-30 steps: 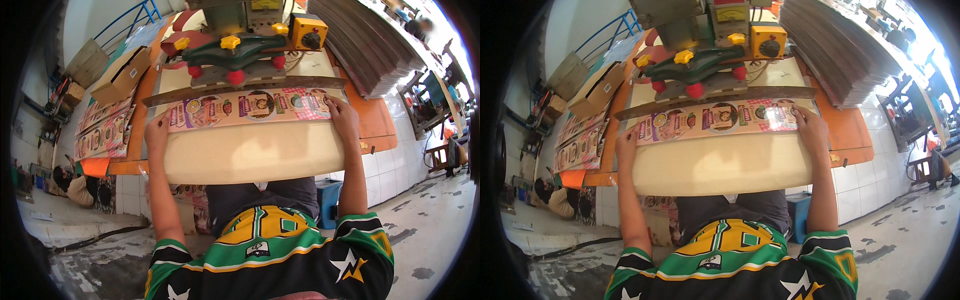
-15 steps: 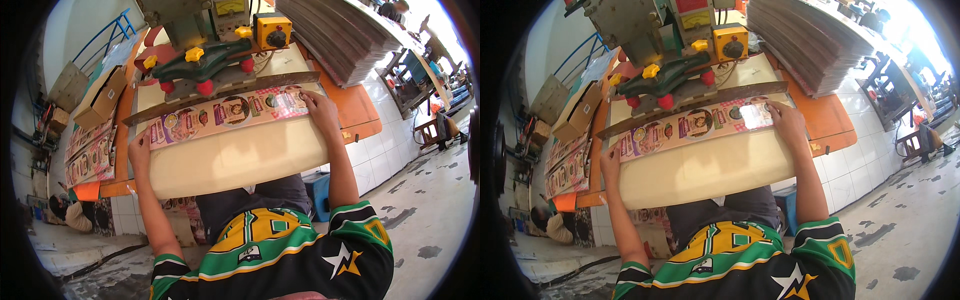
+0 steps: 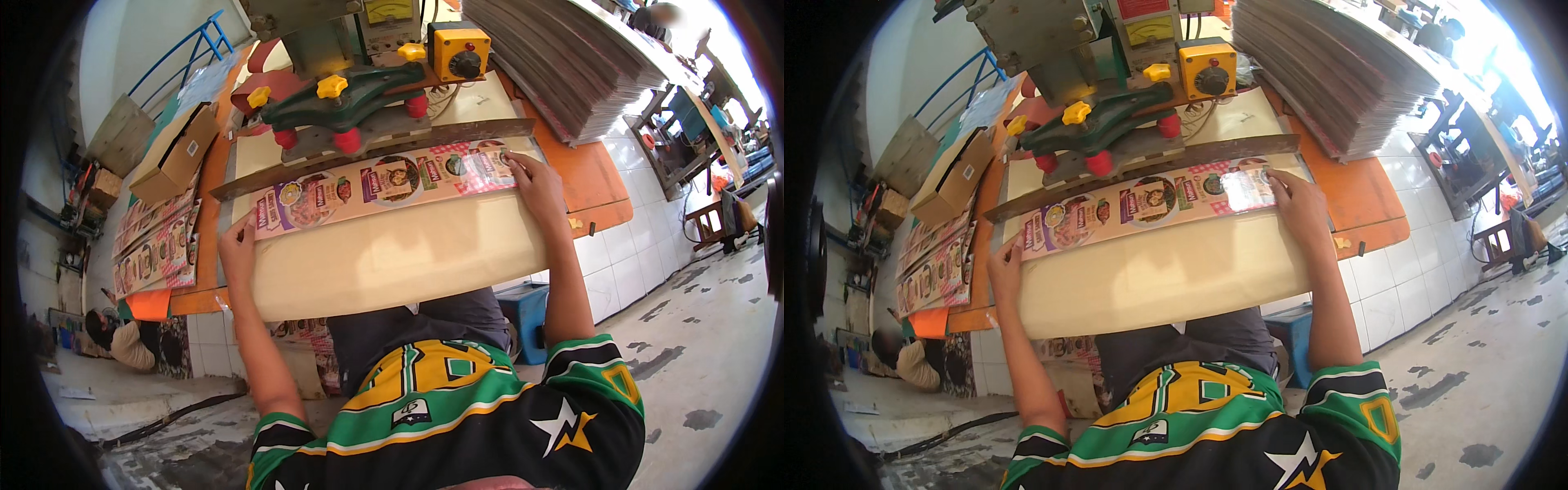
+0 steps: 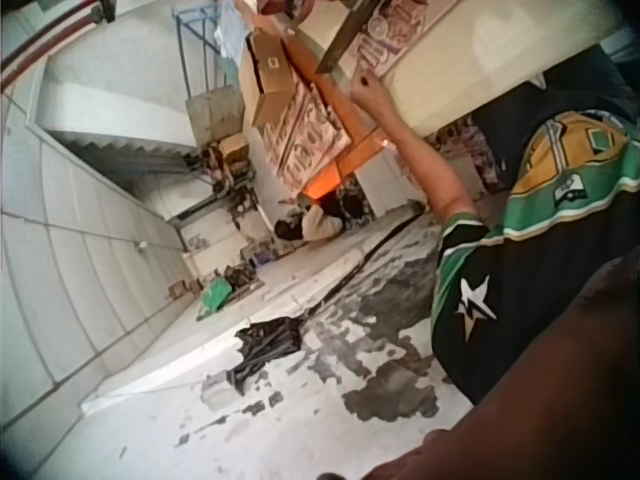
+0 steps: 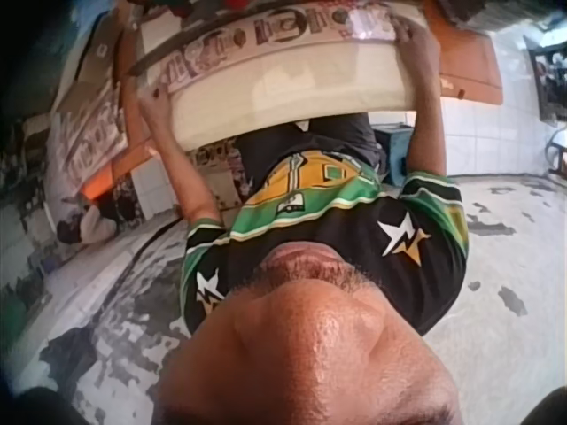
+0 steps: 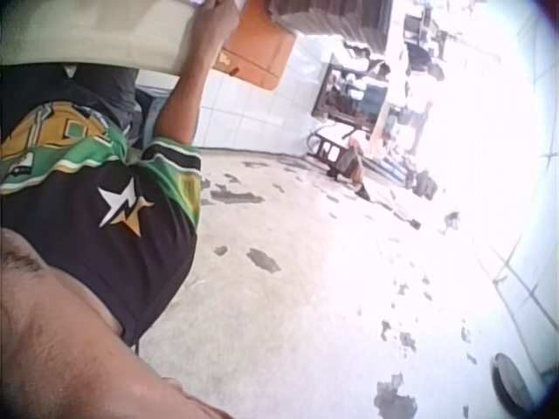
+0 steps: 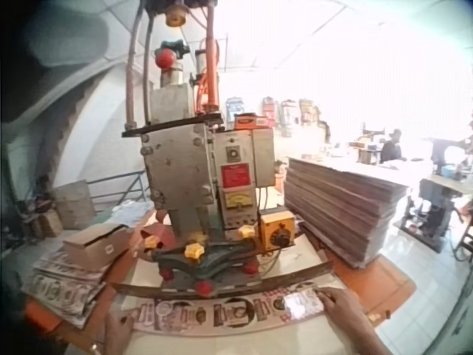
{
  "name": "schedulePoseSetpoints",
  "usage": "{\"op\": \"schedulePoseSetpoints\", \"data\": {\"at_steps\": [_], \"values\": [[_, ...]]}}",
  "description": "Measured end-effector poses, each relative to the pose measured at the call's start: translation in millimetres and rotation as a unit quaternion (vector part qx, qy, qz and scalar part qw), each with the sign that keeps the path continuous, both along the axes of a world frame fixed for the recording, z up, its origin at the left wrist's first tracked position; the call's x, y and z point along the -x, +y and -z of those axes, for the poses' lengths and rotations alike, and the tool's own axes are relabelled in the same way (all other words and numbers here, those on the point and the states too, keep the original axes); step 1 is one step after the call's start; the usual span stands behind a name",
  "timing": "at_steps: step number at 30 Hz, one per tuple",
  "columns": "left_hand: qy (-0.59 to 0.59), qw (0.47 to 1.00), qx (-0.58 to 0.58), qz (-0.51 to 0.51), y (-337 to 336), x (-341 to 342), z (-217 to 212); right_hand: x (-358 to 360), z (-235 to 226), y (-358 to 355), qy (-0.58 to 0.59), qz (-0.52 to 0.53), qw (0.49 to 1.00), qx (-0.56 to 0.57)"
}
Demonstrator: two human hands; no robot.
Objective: The person aligns the edges of printed plastic film and places them under a heat-sealer bar to seal the bags before stacking them.
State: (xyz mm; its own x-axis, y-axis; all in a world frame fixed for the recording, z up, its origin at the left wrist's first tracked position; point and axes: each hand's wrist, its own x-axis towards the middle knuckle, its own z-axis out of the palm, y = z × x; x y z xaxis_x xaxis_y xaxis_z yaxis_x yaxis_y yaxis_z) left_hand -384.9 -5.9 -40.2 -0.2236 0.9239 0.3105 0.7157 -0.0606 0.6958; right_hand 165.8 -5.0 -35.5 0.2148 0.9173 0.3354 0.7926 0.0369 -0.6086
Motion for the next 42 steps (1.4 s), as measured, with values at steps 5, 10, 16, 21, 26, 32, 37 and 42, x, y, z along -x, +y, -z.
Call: {"op": "schedulePoseSetpoints", "data": {"at_steps": [5,10,16,21,26,32,37,42], "values": [[0.044,0.999,0.024,-0.022,-21.9,-7.2,0.1,6.2,-3.5,-13.7,-0.011,0.015,1.0,0.004],[0.001,1.0,0.006,0.008,-30.9,-9.7,-2.5,13.5,-4.1,-17.3,-0.015,0.024,0.999,-0.022],[-0.016,0.999,0.004,0.029,-31.4,-10.6,1.0,17.2,-5.3,-18.8,-0.008,0.028,0.999,-0.024],[0.002,1.0,0.017,0.02,-30.7,-13.8,-2.5,15.0,-2.4,-18.6,-0.026,0.026,0.999,-0.038],[0.024,1.0,0.013,0.01,-30.2,-11.2,1.8,17.3,-6.1,-20.1,-0.024,0.032,0.999,-0.023],[0.03,0.999,0.025,0.005,-29.6,-12.6,0.8,13.0,-0.8,-18.1,-0.038,0.037,0.998,-0.022],[0.048,0.999,0.017,-0.001,-29.8,-13.3,0.0,15.1,-2.8,-19.2,-0.037,0.036,0.998,-0.027],[0.052,0.999,0.011,0.003,-30.8,-13.3,-1.4,15.0,-1.8,-18.6,-0.038,0.037,0.998,-0.025]]}}
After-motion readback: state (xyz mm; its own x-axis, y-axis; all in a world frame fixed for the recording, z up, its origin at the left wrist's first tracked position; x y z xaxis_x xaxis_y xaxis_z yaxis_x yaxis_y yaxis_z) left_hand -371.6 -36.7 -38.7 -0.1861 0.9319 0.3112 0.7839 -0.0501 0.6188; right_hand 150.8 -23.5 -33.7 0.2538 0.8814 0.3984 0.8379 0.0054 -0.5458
